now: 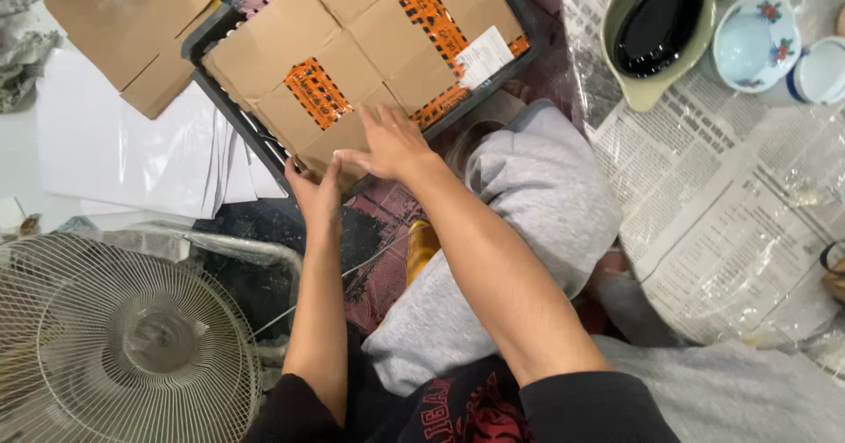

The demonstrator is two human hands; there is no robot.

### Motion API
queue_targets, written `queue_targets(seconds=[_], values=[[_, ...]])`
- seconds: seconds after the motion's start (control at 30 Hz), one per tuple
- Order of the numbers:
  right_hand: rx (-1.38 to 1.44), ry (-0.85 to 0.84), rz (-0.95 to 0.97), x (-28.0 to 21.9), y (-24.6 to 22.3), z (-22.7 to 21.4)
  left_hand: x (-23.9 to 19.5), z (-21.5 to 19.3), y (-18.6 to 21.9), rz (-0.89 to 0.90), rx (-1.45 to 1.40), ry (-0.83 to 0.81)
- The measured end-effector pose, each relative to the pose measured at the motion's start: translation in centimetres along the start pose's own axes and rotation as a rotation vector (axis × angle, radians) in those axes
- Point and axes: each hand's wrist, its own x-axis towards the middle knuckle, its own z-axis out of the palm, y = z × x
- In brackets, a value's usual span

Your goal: The person repeatedly picks up small items, wraps them in newspaper, and places them into a cardboard box. The person handles multiple items one at a time, folding the newspaper around each item before depositing it into the box.

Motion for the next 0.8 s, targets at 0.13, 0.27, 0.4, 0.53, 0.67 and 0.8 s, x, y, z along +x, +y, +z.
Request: queue_targets(seconds=[0.13, 0.27, 0.4, 0.53, 0.67, 0.8], values=[[0.056, -0.055, 0.061, 0.7, 0.3, 0.7, -0.5, -0.4, -0.7, 0.029, 0.268, 0.043], [-0.035, -0.083, 0.065, 0.7, 0.1, 0.8, -0.1, 0.3, -1.3, 0.077, 0.228, 0.008], [-0.004, -0.127, 0.092, 0.5, -0.8, -0.3, 0.0, 0.7, -0.9, 0.053, 0.321, 0.109], [0.198, -0.132, 0.078, 0.8, -2.7, -0.8, -2.2, 0.5, 1.0, 0.208, 0.13, 0.173], [0.252, -0.079, 0.049, 1.9, -3.5, -0.5, -5.9, 2.6, 4.5, 0.249, -0.038, -0.012], [0.512, 0.327, -0.391, 3.5, -0.7, -2.6, -7.6, 5.2, 7.0, 0.451, 0.075, -0.287]])
